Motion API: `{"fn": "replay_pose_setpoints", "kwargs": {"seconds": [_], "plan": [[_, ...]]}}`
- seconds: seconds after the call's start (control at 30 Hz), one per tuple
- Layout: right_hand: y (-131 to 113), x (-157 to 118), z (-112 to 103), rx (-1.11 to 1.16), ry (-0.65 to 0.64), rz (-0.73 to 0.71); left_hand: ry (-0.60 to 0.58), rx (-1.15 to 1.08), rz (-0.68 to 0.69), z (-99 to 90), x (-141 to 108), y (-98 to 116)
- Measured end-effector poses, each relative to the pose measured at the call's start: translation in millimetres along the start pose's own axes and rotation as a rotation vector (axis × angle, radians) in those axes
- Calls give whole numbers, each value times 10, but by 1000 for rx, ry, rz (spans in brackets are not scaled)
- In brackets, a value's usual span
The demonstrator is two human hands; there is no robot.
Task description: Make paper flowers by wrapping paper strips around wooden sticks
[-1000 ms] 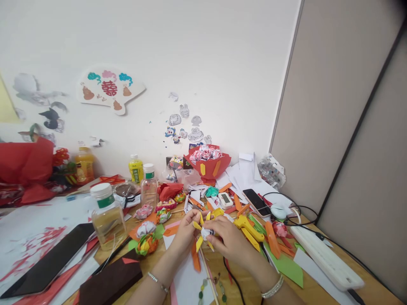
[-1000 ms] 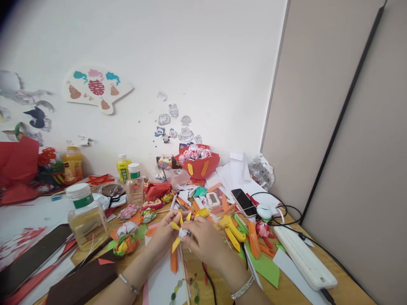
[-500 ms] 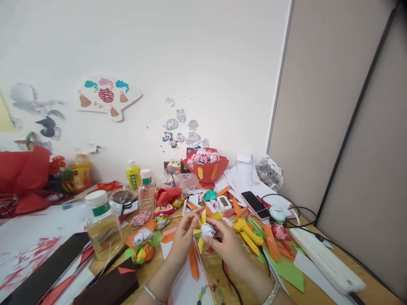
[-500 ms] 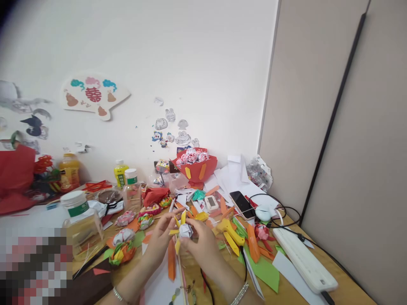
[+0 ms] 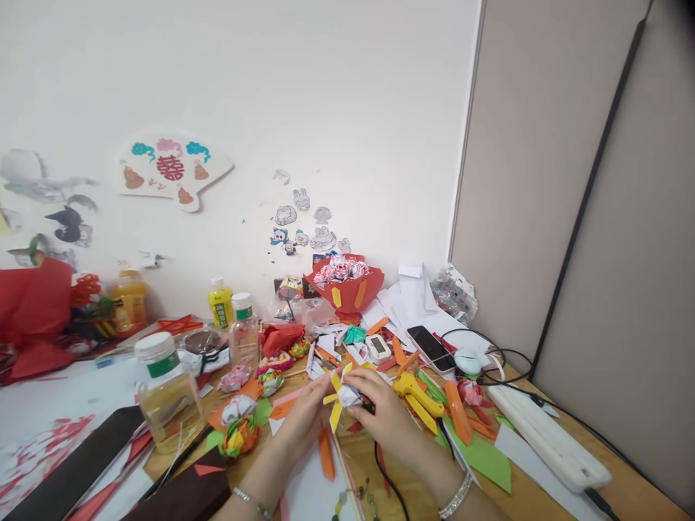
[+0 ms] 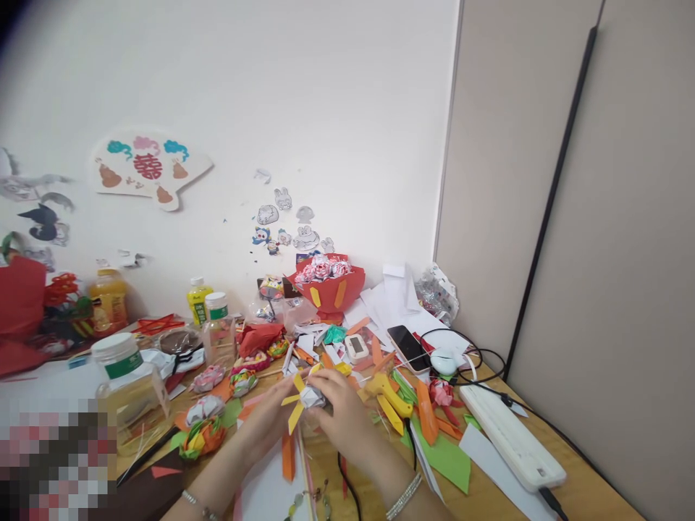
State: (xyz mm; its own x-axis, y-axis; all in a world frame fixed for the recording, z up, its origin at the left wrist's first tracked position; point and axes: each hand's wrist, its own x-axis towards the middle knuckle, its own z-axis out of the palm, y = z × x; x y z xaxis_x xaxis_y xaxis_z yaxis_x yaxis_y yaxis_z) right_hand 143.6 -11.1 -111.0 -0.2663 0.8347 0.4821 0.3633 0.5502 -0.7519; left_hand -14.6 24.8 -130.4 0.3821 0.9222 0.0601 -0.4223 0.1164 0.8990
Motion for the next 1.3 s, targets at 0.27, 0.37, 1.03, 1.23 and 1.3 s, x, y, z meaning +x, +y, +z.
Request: {"fn": "replay_pose_setpoints", "kwargs": {"seconds": [0.27,0.37,1.03,1.23,1.3], "plan": [[81,-8,25,-27,-113,-130,113,120,-22,7,7,24],[70,-6,8,-32,-121,-140,153,112,-7,20,31,-16],[97,0,52,104,138,-74,83,242,208,77,30,-49],[427,72,43,343,72,155,105,126,177,63,14,36],[507,99,67,423,13,188,111,99,161,71,-4,61]]}}
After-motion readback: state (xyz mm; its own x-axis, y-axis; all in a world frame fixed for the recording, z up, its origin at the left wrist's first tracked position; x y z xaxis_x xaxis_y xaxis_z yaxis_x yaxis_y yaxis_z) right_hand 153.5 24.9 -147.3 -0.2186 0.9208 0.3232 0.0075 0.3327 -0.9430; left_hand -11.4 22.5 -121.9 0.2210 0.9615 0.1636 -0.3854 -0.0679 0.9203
